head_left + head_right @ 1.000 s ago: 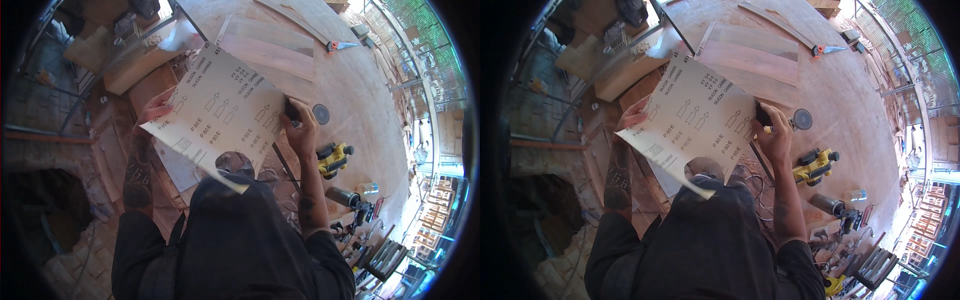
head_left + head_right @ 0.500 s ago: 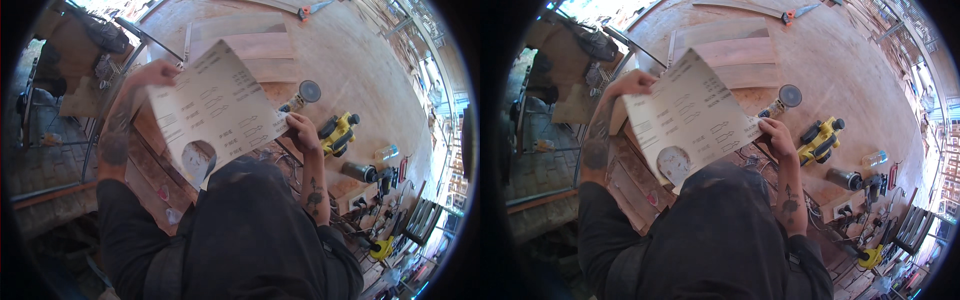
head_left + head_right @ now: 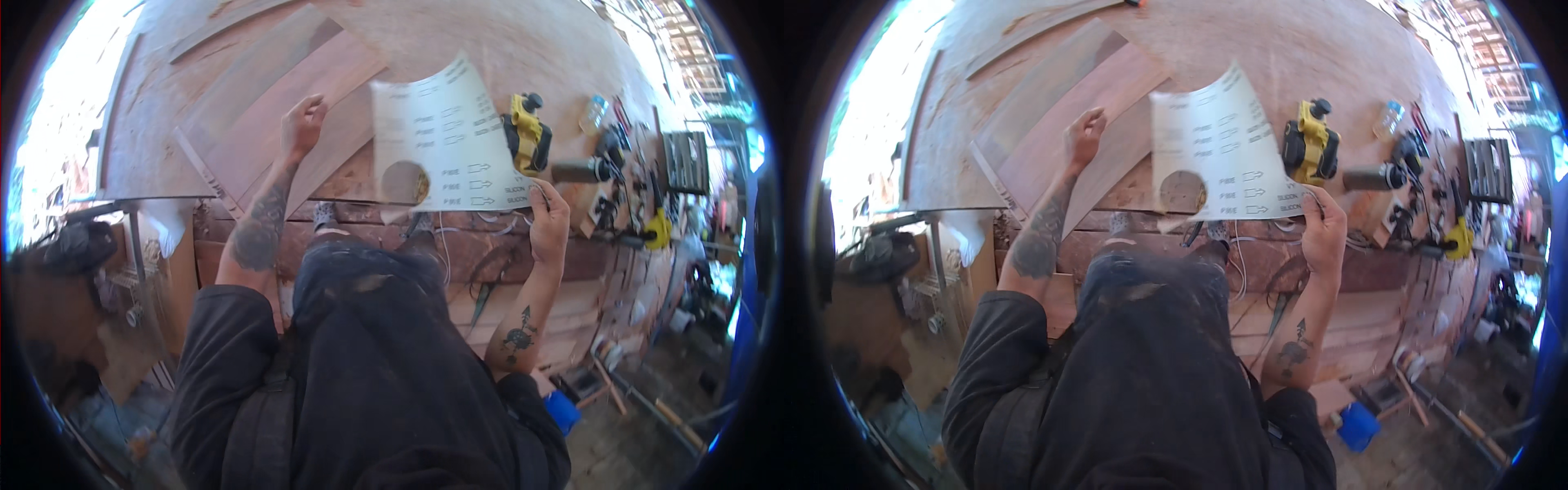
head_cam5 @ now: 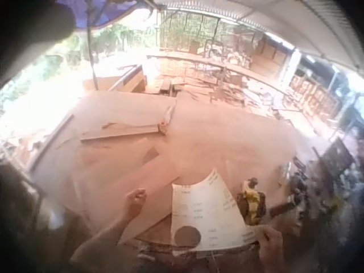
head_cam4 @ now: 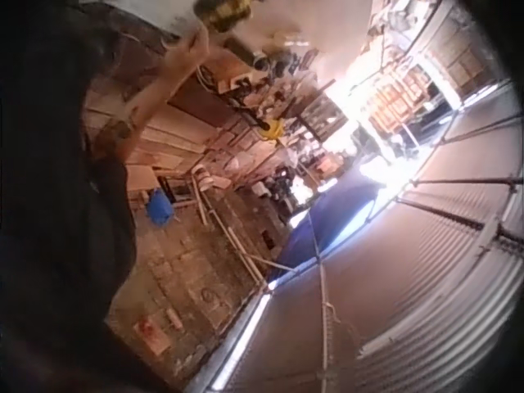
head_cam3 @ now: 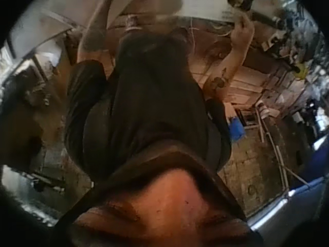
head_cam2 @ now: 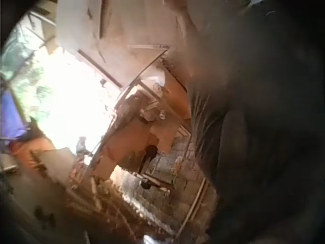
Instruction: Sanding wooden boards with an angle grinder and preparing sandpaper.
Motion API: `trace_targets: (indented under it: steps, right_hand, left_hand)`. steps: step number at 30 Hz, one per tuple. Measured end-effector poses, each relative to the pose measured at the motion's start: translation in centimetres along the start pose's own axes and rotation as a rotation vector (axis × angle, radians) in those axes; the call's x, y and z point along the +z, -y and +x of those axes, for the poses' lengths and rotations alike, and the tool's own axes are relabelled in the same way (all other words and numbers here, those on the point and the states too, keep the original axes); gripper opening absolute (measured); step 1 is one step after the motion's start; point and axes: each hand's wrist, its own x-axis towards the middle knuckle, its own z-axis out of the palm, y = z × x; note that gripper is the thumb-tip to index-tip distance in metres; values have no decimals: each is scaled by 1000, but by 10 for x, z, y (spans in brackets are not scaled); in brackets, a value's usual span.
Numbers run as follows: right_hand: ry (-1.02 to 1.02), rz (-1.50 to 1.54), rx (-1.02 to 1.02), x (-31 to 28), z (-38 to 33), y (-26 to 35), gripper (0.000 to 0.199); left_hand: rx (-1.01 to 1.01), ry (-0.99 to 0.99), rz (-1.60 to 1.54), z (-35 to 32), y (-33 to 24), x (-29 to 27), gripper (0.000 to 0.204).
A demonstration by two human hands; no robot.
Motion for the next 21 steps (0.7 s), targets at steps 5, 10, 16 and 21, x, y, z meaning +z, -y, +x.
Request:
trace_targets:
  steps: [5,10,16,21]
  right_hand:
    - [-387,-154,67,23,-84,17,22]
    - [-460,206,83,39,-146,22,24]
    - [-452,348,94,44,-180,20,26]
    - [-451,454,141,86,-184,-24,25]
  left_hand:
    - [324,116,421,-115,16,3,67]
    - [331,137,447,-120,39,-2,67]
    - [311,136,528,-81,49,-21,56]
    - [200,116,516,-9,90,-59,51]
